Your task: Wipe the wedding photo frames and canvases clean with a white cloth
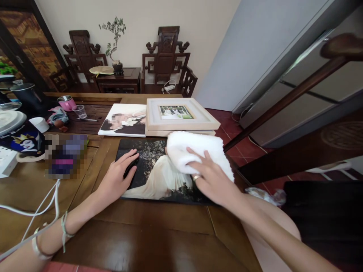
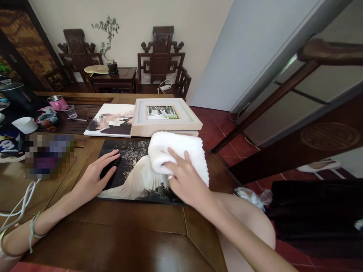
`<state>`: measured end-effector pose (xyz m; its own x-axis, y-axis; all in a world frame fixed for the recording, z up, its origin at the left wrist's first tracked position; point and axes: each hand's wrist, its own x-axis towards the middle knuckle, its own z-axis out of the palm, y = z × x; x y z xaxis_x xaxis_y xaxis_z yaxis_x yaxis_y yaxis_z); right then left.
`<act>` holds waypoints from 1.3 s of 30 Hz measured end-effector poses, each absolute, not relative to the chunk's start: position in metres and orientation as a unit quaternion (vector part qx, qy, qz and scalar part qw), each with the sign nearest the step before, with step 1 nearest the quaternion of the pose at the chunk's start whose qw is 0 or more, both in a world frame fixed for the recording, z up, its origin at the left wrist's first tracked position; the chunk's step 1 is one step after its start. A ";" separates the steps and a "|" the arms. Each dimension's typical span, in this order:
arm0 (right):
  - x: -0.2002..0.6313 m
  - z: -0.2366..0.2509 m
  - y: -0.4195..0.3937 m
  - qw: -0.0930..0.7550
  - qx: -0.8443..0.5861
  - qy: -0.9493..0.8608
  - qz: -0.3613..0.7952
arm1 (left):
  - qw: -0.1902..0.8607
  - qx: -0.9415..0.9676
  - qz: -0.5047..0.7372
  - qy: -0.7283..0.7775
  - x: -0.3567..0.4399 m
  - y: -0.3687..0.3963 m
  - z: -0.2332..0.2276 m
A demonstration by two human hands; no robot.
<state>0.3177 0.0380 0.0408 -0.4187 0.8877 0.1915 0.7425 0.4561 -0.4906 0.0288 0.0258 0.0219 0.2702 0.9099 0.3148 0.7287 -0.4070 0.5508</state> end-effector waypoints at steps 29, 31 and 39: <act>0.313 0.044 -0.002 0.132 -0.459 -0.873 0.094 | 0.350 0.518 0.443 0.643 0.006 0.046 0.029; 0.290 0.047 -0.008 0.130 -0.424 -0.890 0.110 | 0.376 0.464 0.455 0.661 0.006 0.046 0.037; 0.240 0.046 -0.022 0.193 -0.306 -0.931 0.050 | 0.435 0.330 0.600 0.584 0.006 0.047 0.059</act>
<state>0.2405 -0.0218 0.0464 -0.7384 0.5885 0.3292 0.5502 0.8081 -0.2105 0.0057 0.0471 0.0590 -0.4028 0.9084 -0.1122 -0.1360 0.0618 0.9888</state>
